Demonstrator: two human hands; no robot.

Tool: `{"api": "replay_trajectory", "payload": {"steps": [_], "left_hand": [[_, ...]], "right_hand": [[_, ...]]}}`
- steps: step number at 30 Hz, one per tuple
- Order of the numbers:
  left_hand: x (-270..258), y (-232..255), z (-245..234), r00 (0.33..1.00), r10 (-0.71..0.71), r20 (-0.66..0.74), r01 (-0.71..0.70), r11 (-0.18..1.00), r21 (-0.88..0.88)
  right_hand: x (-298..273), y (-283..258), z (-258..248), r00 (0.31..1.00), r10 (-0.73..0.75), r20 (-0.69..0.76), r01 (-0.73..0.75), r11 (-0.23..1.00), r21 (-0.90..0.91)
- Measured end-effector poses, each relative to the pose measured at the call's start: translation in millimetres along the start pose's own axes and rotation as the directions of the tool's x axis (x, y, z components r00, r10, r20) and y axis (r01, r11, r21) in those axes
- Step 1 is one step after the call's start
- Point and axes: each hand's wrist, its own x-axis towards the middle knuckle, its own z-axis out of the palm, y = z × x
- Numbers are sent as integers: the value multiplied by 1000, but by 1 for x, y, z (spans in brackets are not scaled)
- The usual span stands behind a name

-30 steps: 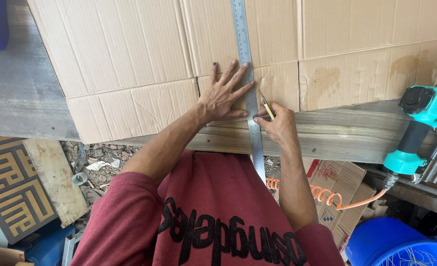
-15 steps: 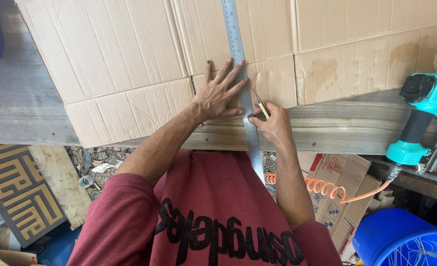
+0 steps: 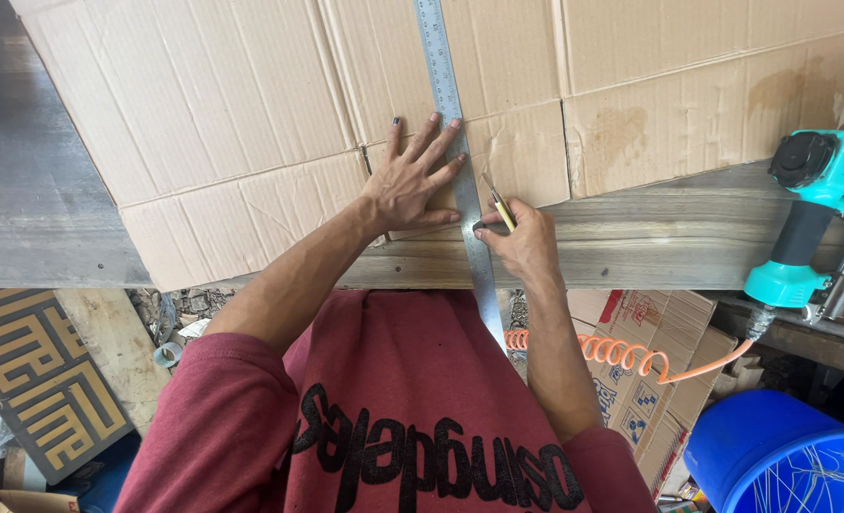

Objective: The person uses a metal ruler and a utility knife to cut straight lines into a large sheet of cardboard laid on a wooden workbench. They repeatedly reposition the ruler and score the cardboard along its edge to create multiple vertical cuts.

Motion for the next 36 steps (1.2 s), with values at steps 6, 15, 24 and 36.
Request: {"api": "replay_trajectory", "payload": {"steps": [6, 15, 24, 36], "left_hand": [[-4, -1, 1, 1000, 9, -27, -9, 1000, -16], [-2, 4, 0, 997, -39, -62, 36, 998, -45], [0, 8, -4, 996, -90, 17, 91, 993, -79], [1, 9, -3, 995, -95, 5, 95, 992, -85]], "right_hand": [[2, 7, 5, 1000, -15, -5, 15, 1000, -12], [0, 10, 8, 999, -46, -21, 45, 999, -13], [5, 17, 11, 999, -22, -35, 21, 999, -26], [6, 17, 11, 999, -22, -44, 21, 1000, -16]]}}
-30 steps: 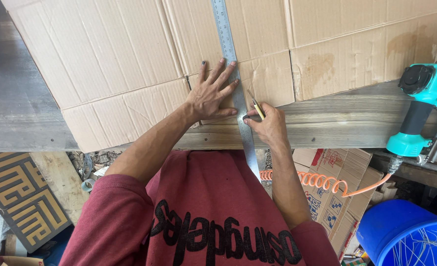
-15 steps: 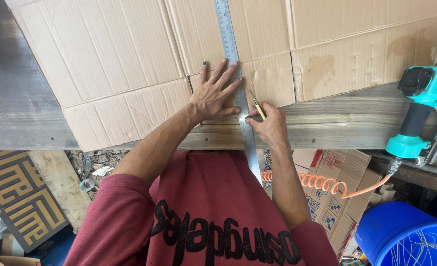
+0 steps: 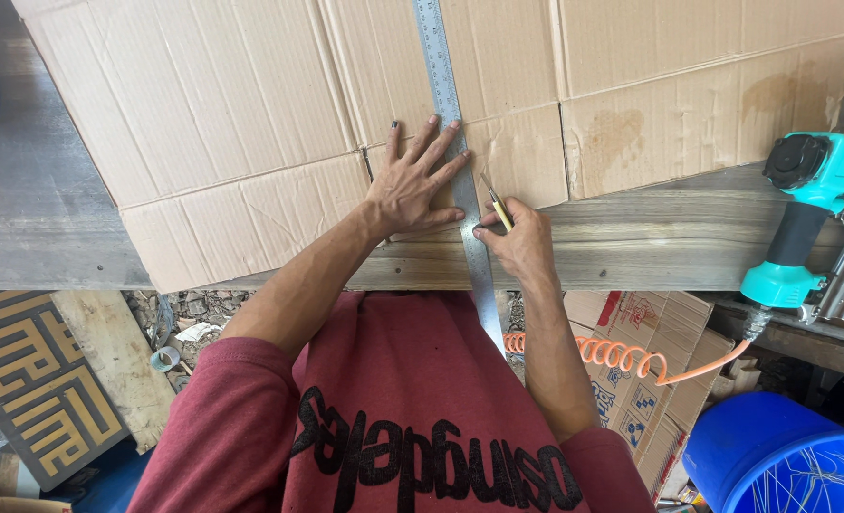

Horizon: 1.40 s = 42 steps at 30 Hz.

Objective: The person uses a metal ruler and a utility knife to cut straight lines into a large sheet of cardboard laid on a wooden workbench. They repeatedly reposition the ruler and score the cardboard along its edge to create multiple vertical cuts.

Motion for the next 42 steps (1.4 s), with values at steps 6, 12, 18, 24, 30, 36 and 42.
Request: {"api": "replay_trajectory", "payload": {"steps": [6, 12, 18, 24, 30, 36, 42], "left_hand": [[0, -3, 5, 1000, 12, -16, -12, 1000, -1], [0, -1, 1, 1000, 9, -14, -9, 1000, 11], [0, -1, 1, 1000, 2, -4, -2, 1000, -10], [1, 0, -1, 1000, -6, 6, 6, 1000, -12], [0, -1, 1, 1000, -3, -2, 3, 1000, -8], [0, -2, 1, 1000, -8, 5, 8, 1000, -6], [0, -3, 3, 1000, 1, -15, -1, 1000, 1]], "right_hand": [[-1, -1, 2, 1000, -8, -8, 8, 1000, 21], [2, 7, 4, 999, 34, -5, -34, 999, 3], [2, 6, 4, 1000, 23, -12, -23, 1000, 1], [1, 2, 2, 1000, 24, -5, -24, 1000, 6], [0, 1, 1, 1000, -8, 1, 8, 999, 32], [2, -1, 1, 1000, 15, 4, -15, 1000, 23], [1, -10, -1, 1000, 10, 10, -10, 1000, 16]]}}
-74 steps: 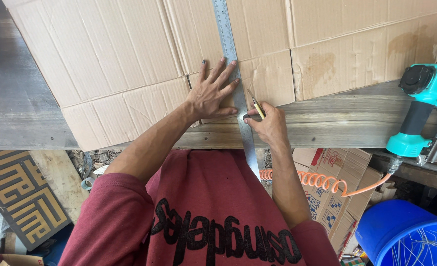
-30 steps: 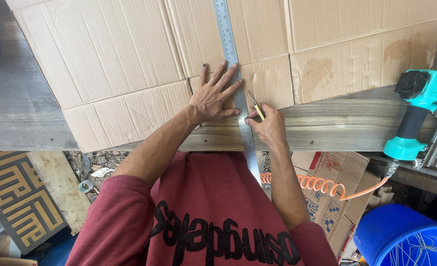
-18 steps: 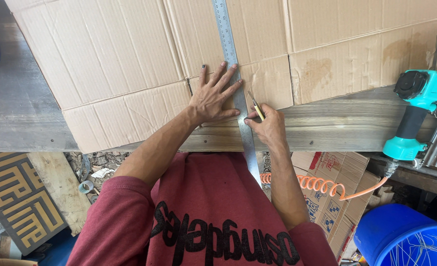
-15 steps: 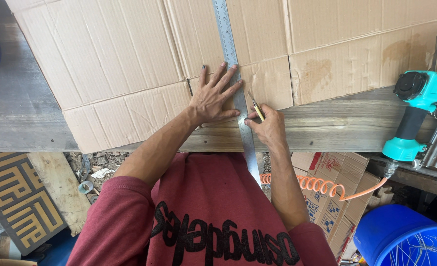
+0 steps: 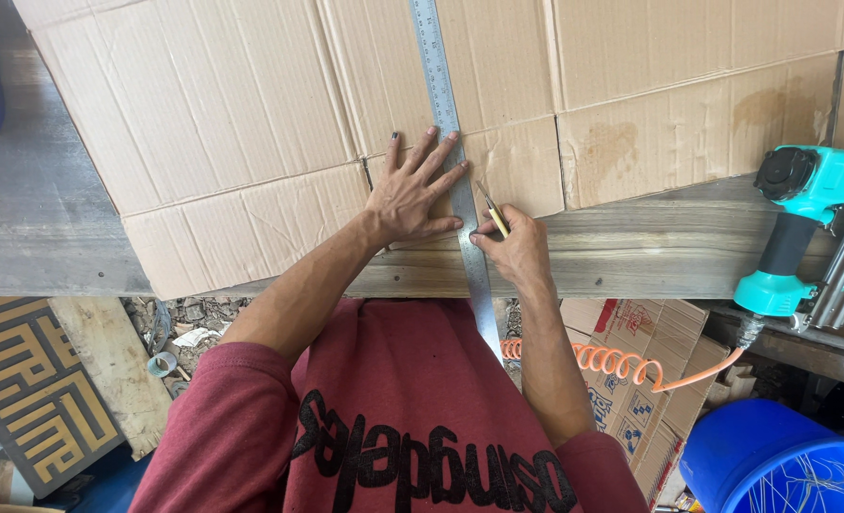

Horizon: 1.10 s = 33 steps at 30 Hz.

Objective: The person uses a metal ruler and a utility knife to cut straight lines into a large sheet of cardboard laid on a wooden workbench. They repeatedly reposition the ruler and score the cardboard along its edge to create multiple vertical cuts.

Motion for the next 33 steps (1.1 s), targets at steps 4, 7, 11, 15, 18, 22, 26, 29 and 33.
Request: {"api": "replay_trajectory", "payload": {"steps": [4, 7, 11, 15, 18, 22, 26, 29, 33], "left_hand": [[-1, 0, -1, 1000, 3, -12, -3, 1000, -6], [-1, 0, 1, 1000, 3, -25, -3, 1000, -7], [-1, -1, 2, 999, 8, -47, -8, 1000, -14], [-1, -1, 3, 999, 5, -39, -6, 1000, -21], [0, -1, 3, 999, 8, -35, -9, 1000, -29], [0, -2, 2, 999, 9, -33, -10, 1000, -18], [-1, -1, 1, 1000, 9, -27, -10, 1000, -30], [0, -2, 0, 1000, 7, -21, -8, 1000, -22], [0, -1, -1, 1000, 3, -9, -4, 1000, -25]], "right_hand": [[3, 0, 0, 1000, 18, 6, -18, 1000, -10], [5, 2, 0, 1000, 12, -1, -12, 1000, -8], [7, 0, 1, 1000, 25, -3, -25, 999, -27], [8, -4, 2, 999, 52, -12, -53, 998, -43], [8, -5, 2, 998, 62, -17, -63, 997, -39], [8, -5, 2, 998, 62, -23, -63, 997, -34], [5, -1, 3, 998, 66, -21, -67, 997, -29], [4, -6, 1, 997, 74, -19, -75, 997, -17], [4, -4, 1, 997, 81, -13, -81, 997, -11]]}}
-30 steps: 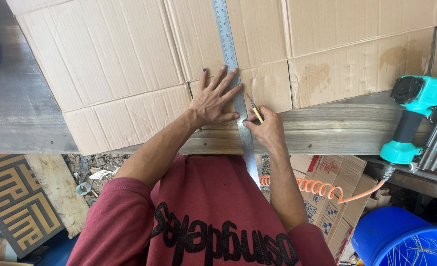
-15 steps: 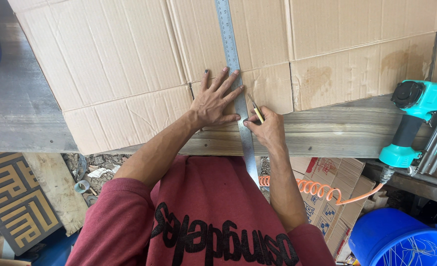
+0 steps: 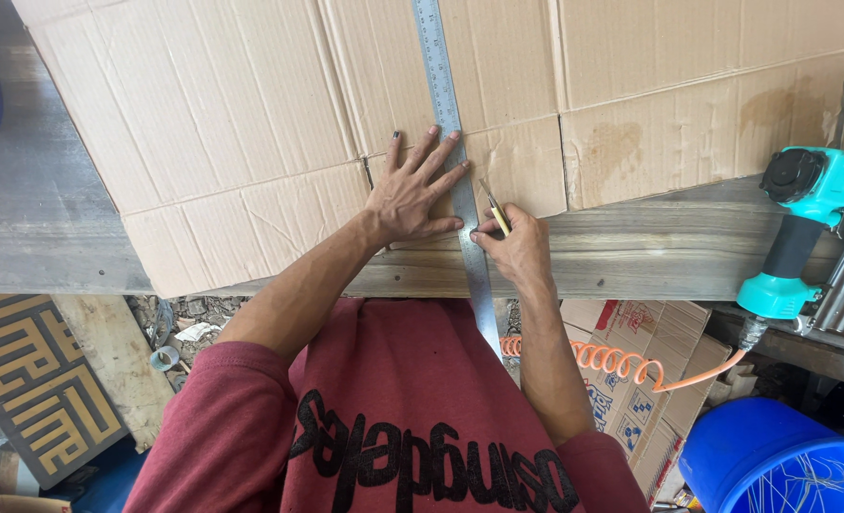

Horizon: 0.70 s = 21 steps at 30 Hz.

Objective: The person uses a metal ruler and a utility knife to cut straight lines into a large sheet of cardboard laid on a wooden workbench. They repeatedly reposition the ruler and score the cardboard along its edge to create multiple vertical cuts.

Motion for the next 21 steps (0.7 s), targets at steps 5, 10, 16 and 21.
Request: {"api": "replay_trajectory", "payload": {"steps": [5, 10, 16, 21], "left_hand": [[0, 1, -1, 1000, -1, 2, 1, 1000, 12], [1, 0, 0, 1000, -3, 5, 3, 1000, 18], [0, -1, 5, 1000, 6, -29, -5, 1000, 23], [2, -20, -4, 995, -28, -92, 26, 999, -27]], "right_hand": [[2, 7, 2, 1000, -8, 1, 8, 1000, 16], [4, 5, 2, 1000, -2, 1, 2, 1000, -1], [5, -22, -9, 1000, -9, 13, 9, 1000, -7], [43, -37, -12, 998, -16, -64, 16, 1000, -10]]}}
